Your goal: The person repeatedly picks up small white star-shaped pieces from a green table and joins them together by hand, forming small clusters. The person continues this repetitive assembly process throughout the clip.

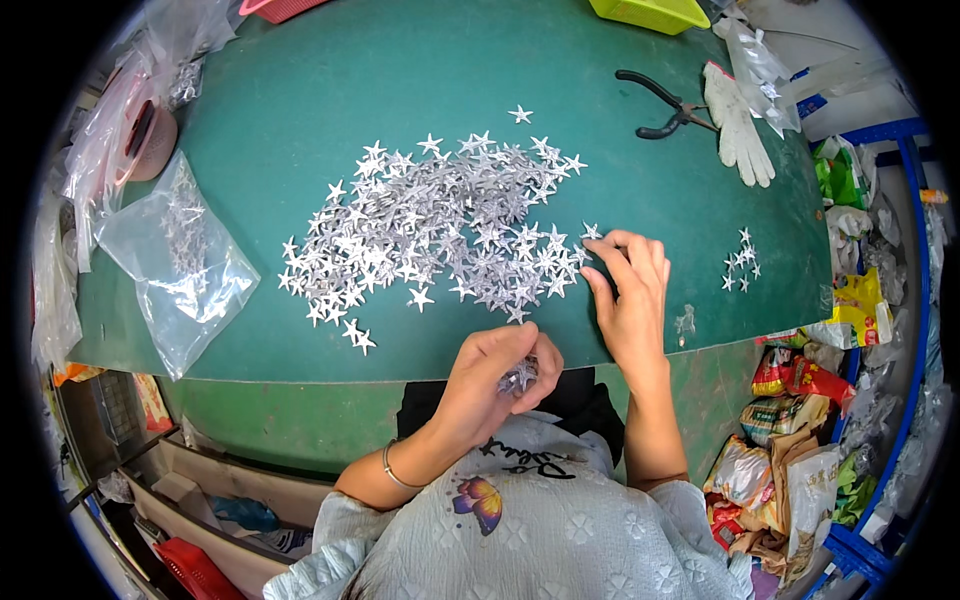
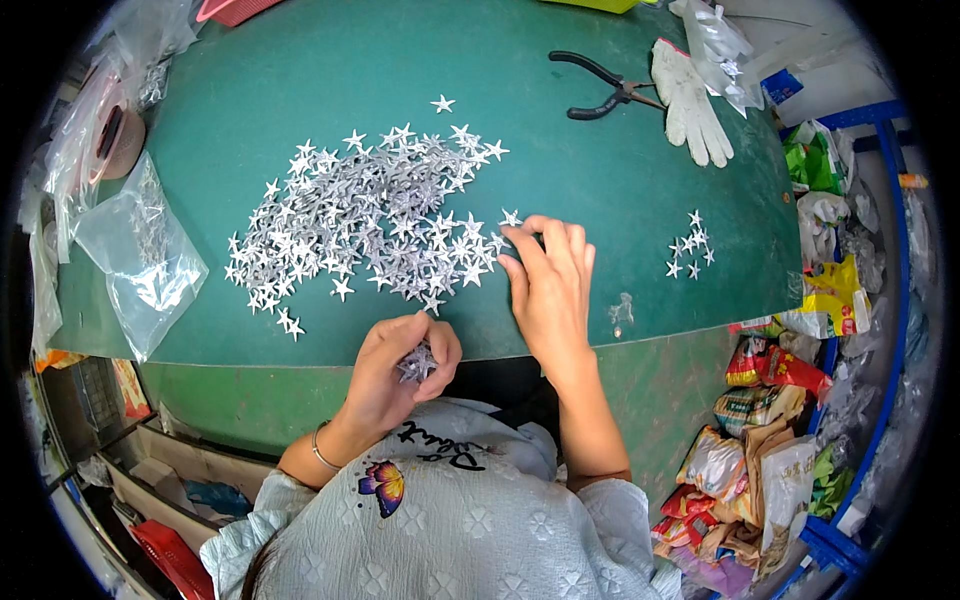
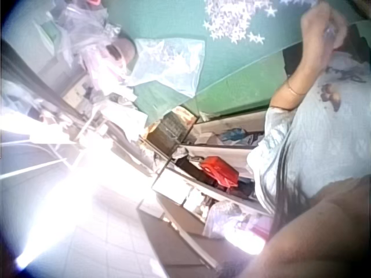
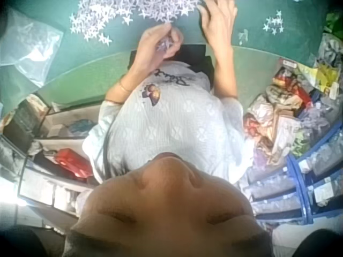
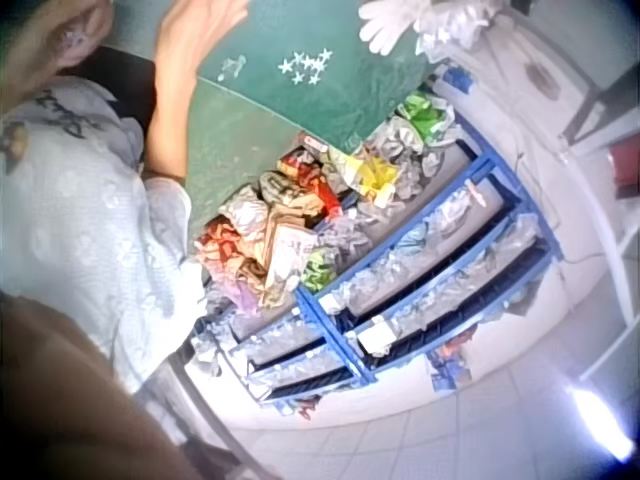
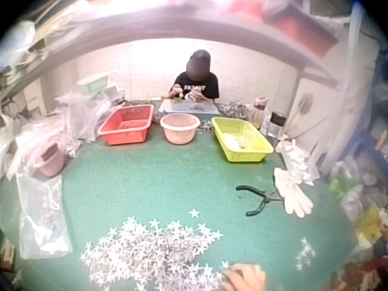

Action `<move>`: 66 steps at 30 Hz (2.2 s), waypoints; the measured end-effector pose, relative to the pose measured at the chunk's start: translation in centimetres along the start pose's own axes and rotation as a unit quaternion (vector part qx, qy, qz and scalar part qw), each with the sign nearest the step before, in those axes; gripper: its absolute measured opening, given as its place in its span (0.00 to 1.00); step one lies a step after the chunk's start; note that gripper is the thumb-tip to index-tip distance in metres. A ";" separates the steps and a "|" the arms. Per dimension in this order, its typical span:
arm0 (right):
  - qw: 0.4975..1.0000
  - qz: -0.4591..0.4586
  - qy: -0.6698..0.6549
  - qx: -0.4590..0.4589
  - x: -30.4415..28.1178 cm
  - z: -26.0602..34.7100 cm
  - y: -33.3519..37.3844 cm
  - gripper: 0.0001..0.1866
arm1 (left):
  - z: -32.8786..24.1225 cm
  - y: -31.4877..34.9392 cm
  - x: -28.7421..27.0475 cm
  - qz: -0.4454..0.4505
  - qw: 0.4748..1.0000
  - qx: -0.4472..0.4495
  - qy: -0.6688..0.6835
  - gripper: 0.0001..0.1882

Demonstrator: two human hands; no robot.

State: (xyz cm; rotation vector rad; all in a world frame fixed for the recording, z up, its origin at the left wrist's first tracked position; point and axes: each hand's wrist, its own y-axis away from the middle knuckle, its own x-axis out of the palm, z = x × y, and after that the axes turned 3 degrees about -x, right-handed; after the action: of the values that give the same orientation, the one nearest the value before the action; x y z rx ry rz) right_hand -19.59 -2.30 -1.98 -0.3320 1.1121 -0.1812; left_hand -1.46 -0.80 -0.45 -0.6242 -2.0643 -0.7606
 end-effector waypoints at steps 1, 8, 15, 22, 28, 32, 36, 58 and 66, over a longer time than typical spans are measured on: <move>1.000 -0.006 0.013 -0.006 -0.1 0.0 0.0 0.12 | 0.0 0.0 -0.1 -0.006 1.000 -0.002 -0.008 0.19; 0.999 -0.027 0.009 -0.022 0.2 -0.5 0.5 0.09 | 0.1 0.0 -0.1 -0.070 0.997 -0.032 -0.030 0.11; 0.892 -0.038 -0.393 0.219 -0.7 -0.1 1.5 0.06 | 0.7 0.1 -0.5 -0.070 0.996 0.003 -0.053 0.09; 0.408 0.105 -0.826 0.374 -2.3 2.9 3.2 0.14 | 0.5 -0.1 0.4 -0.093 0.977 0.076 -0.178 0.14; 0.320 0.169 -0.840 0.403 -1.7 3.5 4.3 0.14 | -0.4 0.0 1.3 -0.100 0.972 0.069 -0.202 0.13; 0.414 0.158 -0.815 0.372 -1.8 4.0 4.4 0.14 | -0.4 0.1 1.3 -0.107 0.964 0.068 -0.232 0.08; 0.708 0.102 -0.640 0.281 -2.1 4.2 4.8 0.12 | -0.4 0.4 0.2 -0.064 0.991 -0.005 -0.115 0.07; 0.992 -0.117 -0.016 0.037 1.2 -1.1 -0.2 0.03 | 0.2 -0.1 -0.4 -0.053 0.998 -0.008 -0.027 0.10; 0.977 -0.116 -0.156 0.088 -0.1 0.2 0.8 0.02 | -0.2 0.5 0.3 -0.078 0.994 0.008 -0.079 0.09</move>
State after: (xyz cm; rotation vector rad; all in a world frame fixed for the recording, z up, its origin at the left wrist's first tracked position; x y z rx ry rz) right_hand -19.45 -1.45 -2.04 -0.3186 0.7402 -0.4173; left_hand -1.21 -0.52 0.03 -0.5333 -2.2832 -0.8045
